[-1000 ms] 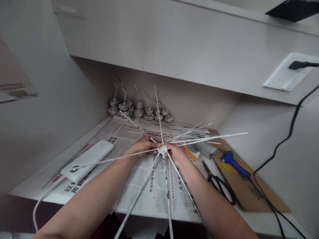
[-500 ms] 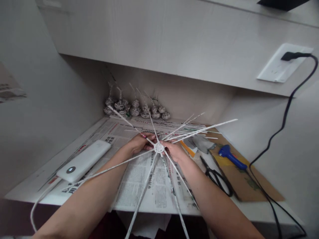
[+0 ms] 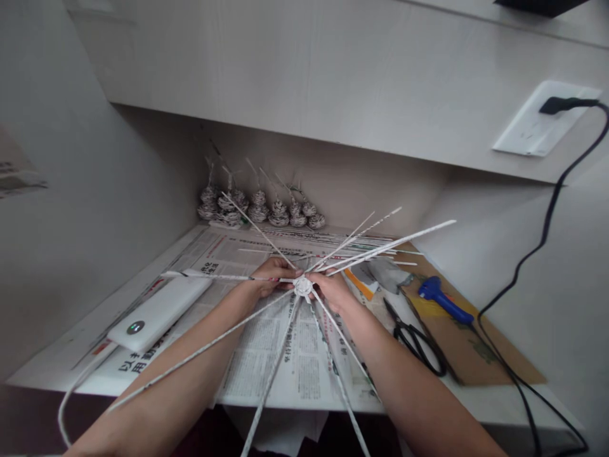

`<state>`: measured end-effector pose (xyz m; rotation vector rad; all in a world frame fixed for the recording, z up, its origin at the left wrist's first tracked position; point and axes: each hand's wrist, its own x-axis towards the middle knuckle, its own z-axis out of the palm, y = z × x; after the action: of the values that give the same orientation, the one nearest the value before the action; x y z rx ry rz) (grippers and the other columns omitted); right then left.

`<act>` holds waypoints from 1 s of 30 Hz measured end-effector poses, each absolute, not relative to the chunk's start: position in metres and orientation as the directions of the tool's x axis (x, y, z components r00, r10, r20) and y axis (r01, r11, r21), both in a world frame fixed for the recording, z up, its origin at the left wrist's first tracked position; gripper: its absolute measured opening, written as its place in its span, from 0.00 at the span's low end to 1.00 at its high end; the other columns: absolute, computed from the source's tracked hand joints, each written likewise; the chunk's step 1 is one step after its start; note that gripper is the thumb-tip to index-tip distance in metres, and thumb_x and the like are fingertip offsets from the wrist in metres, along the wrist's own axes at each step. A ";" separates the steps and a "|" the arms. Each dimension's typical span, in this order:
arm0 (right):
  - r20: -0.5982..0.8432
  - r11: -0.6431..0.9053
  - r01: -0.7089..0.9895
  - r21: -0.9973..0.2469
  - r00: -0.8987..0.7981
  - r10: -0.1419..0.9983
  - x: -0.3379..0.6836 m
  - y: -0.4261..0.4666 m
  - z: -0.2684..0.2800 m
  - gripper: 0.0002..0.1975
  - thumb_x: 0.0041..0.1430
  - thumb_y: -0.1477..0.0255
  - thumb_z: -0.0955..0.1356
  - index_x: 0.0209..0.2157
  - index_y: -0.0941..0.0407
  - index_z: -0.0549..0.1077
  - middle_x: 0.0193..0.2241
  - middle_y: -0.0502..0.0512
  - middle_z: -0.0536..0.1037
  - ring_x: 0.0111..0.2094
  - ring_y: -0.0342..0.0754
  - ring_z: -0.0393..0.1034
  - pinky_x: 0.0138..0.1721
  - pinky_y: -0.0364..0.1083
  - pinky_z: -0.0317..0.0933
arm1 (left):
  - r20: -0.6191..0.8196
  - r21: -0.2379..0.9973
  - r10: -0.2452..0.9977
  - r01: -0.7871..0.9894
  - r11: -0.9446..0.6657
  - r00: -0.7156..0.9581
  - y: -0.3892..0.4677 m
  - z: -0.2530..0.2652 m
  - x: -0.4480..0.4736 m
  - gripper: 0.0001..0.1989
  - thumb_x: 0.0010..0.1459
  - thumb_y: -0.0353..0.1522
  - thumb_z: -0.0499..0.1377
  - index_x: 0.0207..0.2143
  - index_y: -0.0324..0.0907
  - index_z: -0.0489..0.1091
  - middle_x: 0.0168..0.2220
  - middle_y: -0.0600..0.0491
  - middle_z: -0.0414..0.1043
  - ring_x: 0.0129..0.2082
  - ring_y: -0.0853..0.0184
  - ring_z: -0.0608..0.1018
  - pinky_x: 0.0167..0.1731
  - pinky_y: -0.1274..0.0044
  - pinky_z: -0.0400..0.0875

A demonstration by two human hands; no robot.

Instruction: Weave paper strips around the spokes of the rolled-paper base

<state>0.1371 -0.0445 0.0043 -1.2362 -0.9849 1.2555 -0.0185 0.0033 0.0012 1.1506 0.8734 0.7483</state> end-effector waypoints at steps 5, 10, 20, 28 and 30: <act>-0.071 -0.061 -0.100 -0.993 0.105 0.992 0.137 -0.045 0.002 0.06 0.38 0.71 0.71 0.22 0.57 0.71 0.16 0.48 0.73 0.15 0.42 0.64 0.13 0.40 0.58 | -0.193 0.967 0.848 -0.051 0.250 0.493 0.004 0.000 -0.019 0.19 0.29 0.36 0.74 0.24 0.35 0.75 0.22 0.53 0.72 0.21 0.73 0.72 0.21 0.82 0.66; -0.003 -0.002 -0.015 -1.000 0.086 0.996 0.141 -0.043 -0.006 0.07 0.41 0.70 0.70 0.25 0.57 0.72 0.19 0.47 0.74 0.17 0.43 0.66 0.15 0.40 0.60 | -0.229 0.965 0.842 -0.002 0.263 0.489 0.003 0.003 -0.019 0.22 0.26 0.36 0.75 0.27 0.35 0.77 0.24 0.54 0.74 0.23 0.71 0.73 0.25 0.79 0.69; -0.206 -0.199 -0.071 -0.977 0.102 0.973 0.146 -0.042 0.004 0.13 0.41 0.64 0.75 0.21 0.57 0.71 0.14 0.50 0.73 0.14 0.44 0.65 0.14 0.42 0.60 | -0.271 0.954 0.822 0.030 0.297 0.501 0.003 0.007 -0.019 0.19 0.29 0.36 0.73 0.26 0.34 0.77 0.24 0.52 0.76 0.23 0.71 0.73 0.26 0.79 0.68; -0.154 -0.137 -0.098 -0.986 0.189 0.970 0.146 -0.039 0.002 0.20 0.41 0.56 0.75 0.20 0.58 0.70 0.13 0.49 0.72 0.13 0.40 0.62 0.11 0.38 0.50 | -0.245 0.960 0.862 -0.013 0.279 0.444 0.005 0.003 -0.016 0.12 0.34 0.31 0.70 0.24 0.35 0.76 0.23 0.54 0.75 0.23 0.70 0.74 0.25 0.79 0.70; -0.109 -0.088 -0.106 -0.990 0.210 0.972 0.146 -0.040 0.004 0.19 0.38 0.58 0.76 0.21 0.58 0.70 0.14 0.48 0.72 0.14 0.40 0.63 0.12 0.37 0.51 | -0.243 0.961 0.882 -0.025 0.276 0.404 0.007 0.002 -0.017 0.12 0.33 0.31 0.70 0.24 0.35 0.76 0.22 0.54 0.74 0.22 0.70 0.74 0.24 0.79 0.70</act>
<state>0.1455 -0.0399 0.0037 -1.3049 -0.9302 1.1612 -0.0170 0.0071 0.0017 1.1223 0.9671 0.7580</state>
